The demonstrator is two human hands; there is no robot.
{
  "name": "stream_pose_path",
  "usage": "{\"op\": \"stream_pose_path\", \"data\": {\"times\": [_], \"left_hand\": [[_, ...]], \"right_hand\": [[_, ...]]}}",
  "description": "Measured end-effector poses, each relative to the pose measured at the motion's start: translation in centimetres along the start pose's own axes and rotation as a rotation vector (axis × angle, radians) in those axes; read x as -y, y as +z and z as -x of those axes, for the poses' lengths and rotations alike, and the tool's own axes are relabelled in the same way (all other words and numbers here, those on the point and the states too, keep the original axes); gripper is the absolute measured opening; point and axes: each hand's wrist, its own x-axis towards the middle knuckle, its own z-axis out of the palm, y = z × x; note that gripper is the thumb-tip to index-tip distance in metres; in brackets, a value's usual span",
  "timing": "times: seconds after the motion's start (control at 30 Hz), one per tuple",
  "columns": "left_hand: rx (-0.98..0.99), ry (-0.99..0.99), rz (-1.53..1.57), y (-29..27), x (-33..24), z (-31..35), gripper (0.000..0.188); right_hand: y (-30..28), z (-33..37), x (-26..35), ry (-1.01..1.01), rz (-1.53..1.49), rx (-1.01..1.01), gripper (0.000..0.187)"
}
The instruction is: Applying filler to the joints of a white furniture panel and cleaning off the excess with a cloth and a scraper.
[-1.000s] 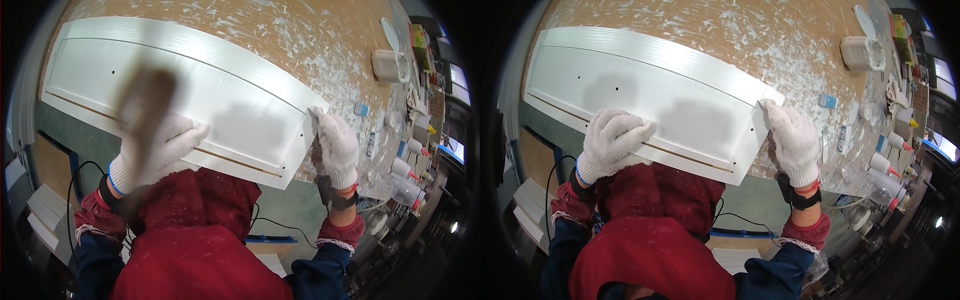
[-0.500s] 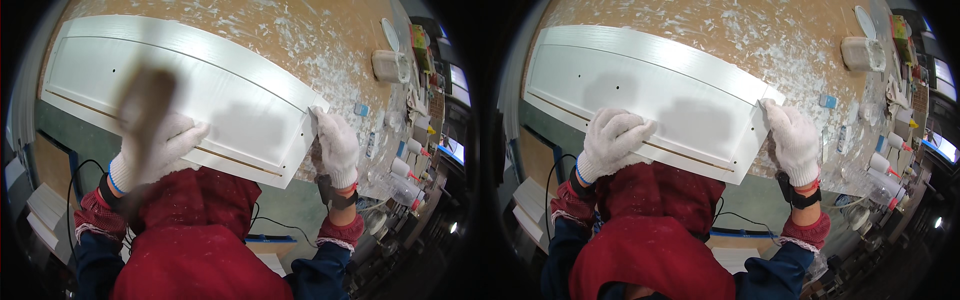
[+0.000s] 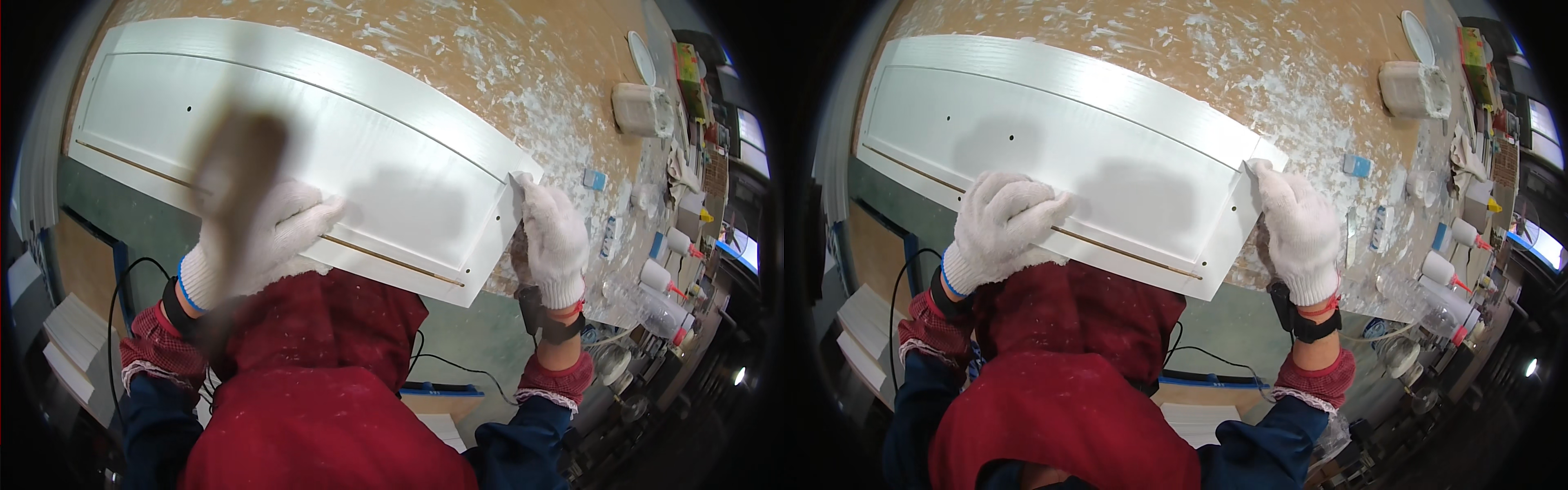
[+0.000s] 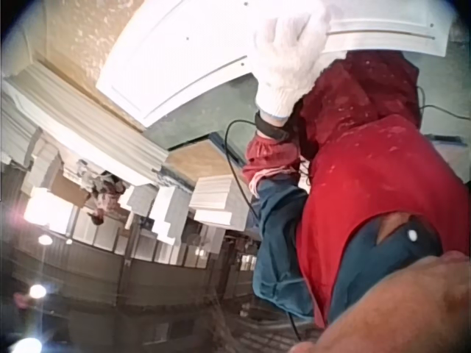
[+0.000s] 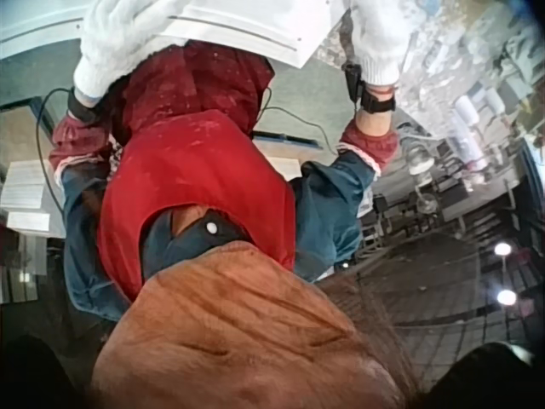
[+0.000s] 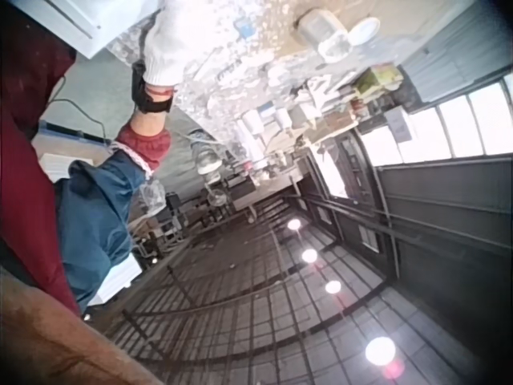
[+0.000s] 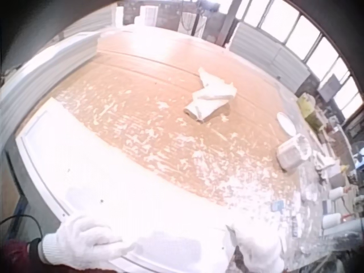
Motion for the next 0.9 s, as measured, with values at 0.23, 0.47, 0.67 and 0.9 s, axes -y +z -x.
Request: {"op": "stream_pose_path", "data": {"times": [0.23,0.47,0.67,0.9], "left_hand": [[0.031,-0.150,0.061,0.1,-0.5,0.0,0.054],[0.040,-0.174,0.077,0.3,-0.4,0.2,0.054],[0.035,-0.068,-0.009,-0.3,-0.1,-0.1,0.053],[-0.091,0.043,-0.060,-0.1,0.1,-0.4,0.044]], "right_hand": [[0.4,0.1,-0.4,-0.046,-0.071,-0.016,0.043],[-0.4,-0.5,-0.3,-0.117,-0.041,0.074,0.043],[0.1,-0.4,-0.1,-0.115,0.015,-0.019,0.038],[0.0,0.4,-0.6,-0.013,-0.105,-0.029,0.040]]}}
